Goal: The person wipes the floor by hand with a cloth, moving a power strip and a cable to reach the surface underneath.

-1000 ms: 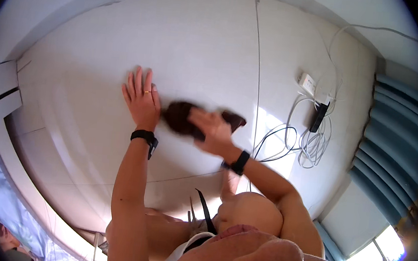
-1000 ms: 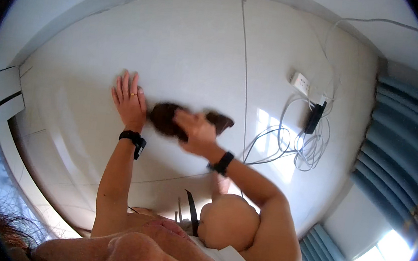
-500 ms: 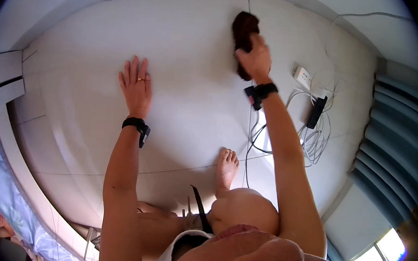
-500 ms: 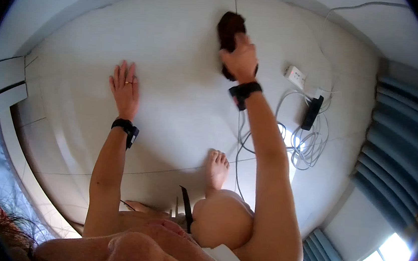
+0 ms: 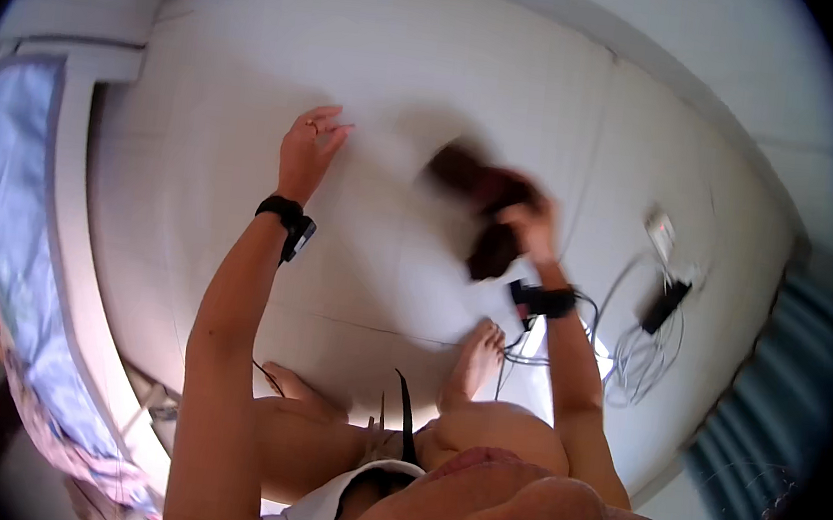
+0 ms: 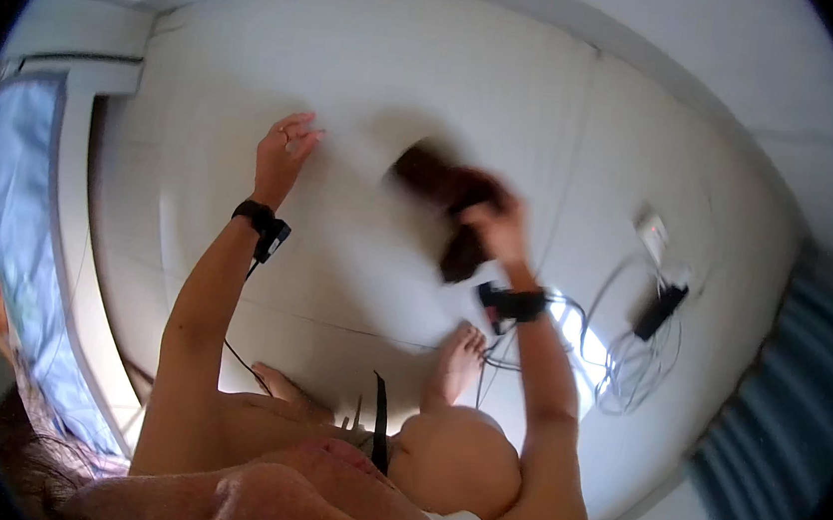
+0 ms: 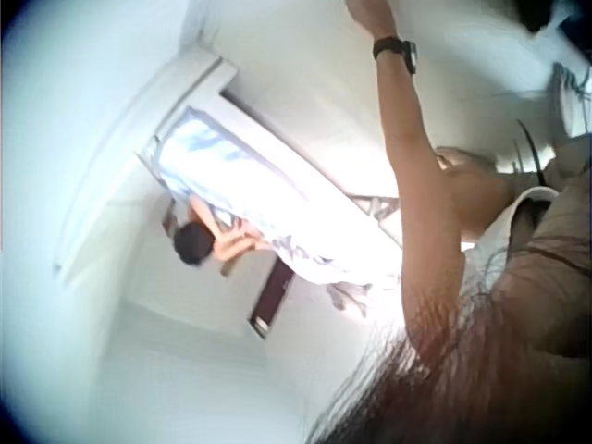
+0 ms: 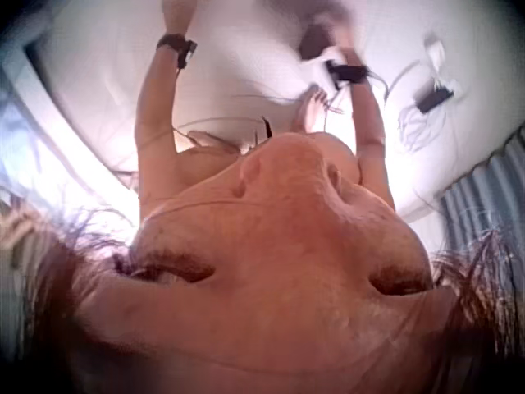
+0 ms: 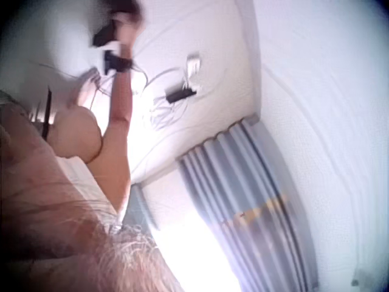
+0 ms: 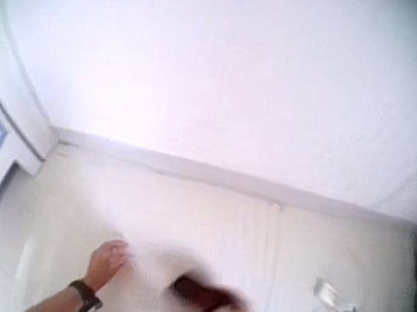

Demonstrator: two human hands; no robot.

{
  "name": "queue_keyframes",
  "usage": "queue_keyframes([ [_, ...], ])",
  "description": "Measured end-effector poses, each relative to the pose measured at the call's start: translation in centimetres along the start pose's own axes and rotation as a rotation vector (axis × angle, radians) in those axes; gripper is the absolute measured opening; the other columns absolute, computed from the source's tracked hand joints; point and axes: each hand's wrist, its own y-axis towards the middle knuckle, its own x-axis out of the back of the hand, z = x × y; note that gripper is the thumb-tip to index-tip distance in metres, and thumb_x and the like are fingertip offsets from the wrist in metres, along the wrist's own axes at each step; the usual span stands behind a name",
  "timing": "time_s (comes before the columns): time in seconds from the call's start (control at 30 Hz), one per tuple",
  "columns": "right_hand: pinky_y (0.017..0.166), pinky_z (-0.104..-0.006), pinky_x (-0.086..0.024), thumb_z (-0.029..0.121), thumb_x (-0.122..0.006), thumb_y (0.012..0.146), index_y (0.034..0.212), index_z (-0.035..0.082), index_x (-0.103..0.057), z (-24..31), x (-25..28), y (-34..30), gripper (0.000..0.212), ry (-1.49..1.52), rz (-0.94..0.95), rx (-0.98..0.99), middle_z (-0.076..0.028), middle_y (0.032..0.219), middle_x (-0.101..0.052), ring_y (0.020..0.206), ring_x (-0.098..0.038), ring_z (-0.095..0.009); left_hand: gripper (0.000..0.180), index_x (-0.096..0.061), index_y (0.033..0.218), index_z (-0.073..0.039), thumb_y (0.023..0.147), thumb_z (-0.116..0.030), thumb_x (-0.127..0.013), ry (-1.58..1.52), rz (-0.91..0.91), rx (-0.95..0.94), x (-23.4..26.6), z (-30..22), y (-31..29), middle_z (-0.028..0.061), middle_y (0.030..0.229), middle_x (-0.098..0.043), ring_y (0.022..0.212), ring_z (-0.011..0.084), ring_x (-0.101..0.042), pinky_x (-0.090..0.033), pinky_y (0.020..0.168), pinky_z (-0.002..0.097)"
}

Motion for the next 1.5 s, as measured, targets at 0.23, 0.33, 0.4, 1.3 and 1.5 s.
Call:
queue_keyframes([
  [0.23, 0.105, -0.0452, -0.041, 0.034, -0.069, 0.077, 0.139, -0.001, -0.048, 2.1, 12.1, 13.3, 0.074, -0.904, -0.675, 0.057, -0.02, 0.139, -0.051, 0.125, -0.048, -0.04, 0.056, -0.044, 0.141, -0.01, 0.095, -0.039, -0.057, 0.707, -0.465, -0.126, 5.7, 8.9, 0.9, 0.0093, 0.155, -0.031, 0.142, 0.0318, -0.03, -0.025, 0.115, 0.0507],
  [0.33, 0.105, -0.0471, -0.041, 0.039, -0.067, 0.077, 0.139, 0.003, -0.049, 1.9, 8.5, 16.2, 0.073, -1.154, -0.745, -0.024, -0.017, 0.144, -0.047, 0.125, -0.045, -0.043, 0.061, -0.035, 0.147, -0.012, 0.098, -0.045, -0.048, 0.716, -0.392, 0.007, 6.6, 11.5, 0.9, 0.0068, 0.158, -0.025, 0.147, 0.0301, -0.016, -0.01, 0.118, 0.0547],
  [0.4, 0.106, -0.0477, -0.04, 0.042, -0.066, 0.078, 0.139, 0.005, -0.05, 2.6, 5.1, 17.8, 0.073, -1.155, -0.76, -0.06, -0.015, 0.145, -0.046, 0.125, -0.044, -0.044, 0.061, -0.03, 0.151, -0.015, 0.1, -0.045, -0.042, 0.68, -0.391, -0.002, 6.4, 12.8, 0.3, 0.006, 0.16, -0.022, 0.148, 0.0293, -0.014, -0.007, 0.119, 0.0531],
  [1.3, 0.099, -0.0467, -0.043, 0.023, -0.068, 0.079, 0.125, 0.009, -0.06, 4.6, -37.0, 27.0, 0.048, -1.106, 0.218, 0.897, -0.013, 0.132, -0.056, 0.113, -0.053, -0.038, 0.059, -0.045, 0.143, -0.016, 0.093, -0.044, -0.056, 0.38, -0.458, -0.017, 5.7, 10.4, 0.3, 0.0036, 0.154, -0.033, 0.145, 0.0263, -0.023, -0.009, 0.117, 0.0571],
  [1.5, 0.093, -0.0428, -0.047, 0.013, -0.068, 0.077, 0.115, 0.014, -0.066, 6.6, -40.4, 28.5, 0.038, -1.05, 0.679, 0.922, -0.009, 0.122, -0.063, 0.107, -0.057, -0.035, 0.056, -0.049, 0.138, -0.012, 0.091, -0.041, -0.059, 0.301, -0.508, -0.025, 6.2, 11.5, -0.5, 0.0041, 0.149, -0.04, 0.142, 0.0238, -0.028, -0.013, 0.117, 0.0537],
])
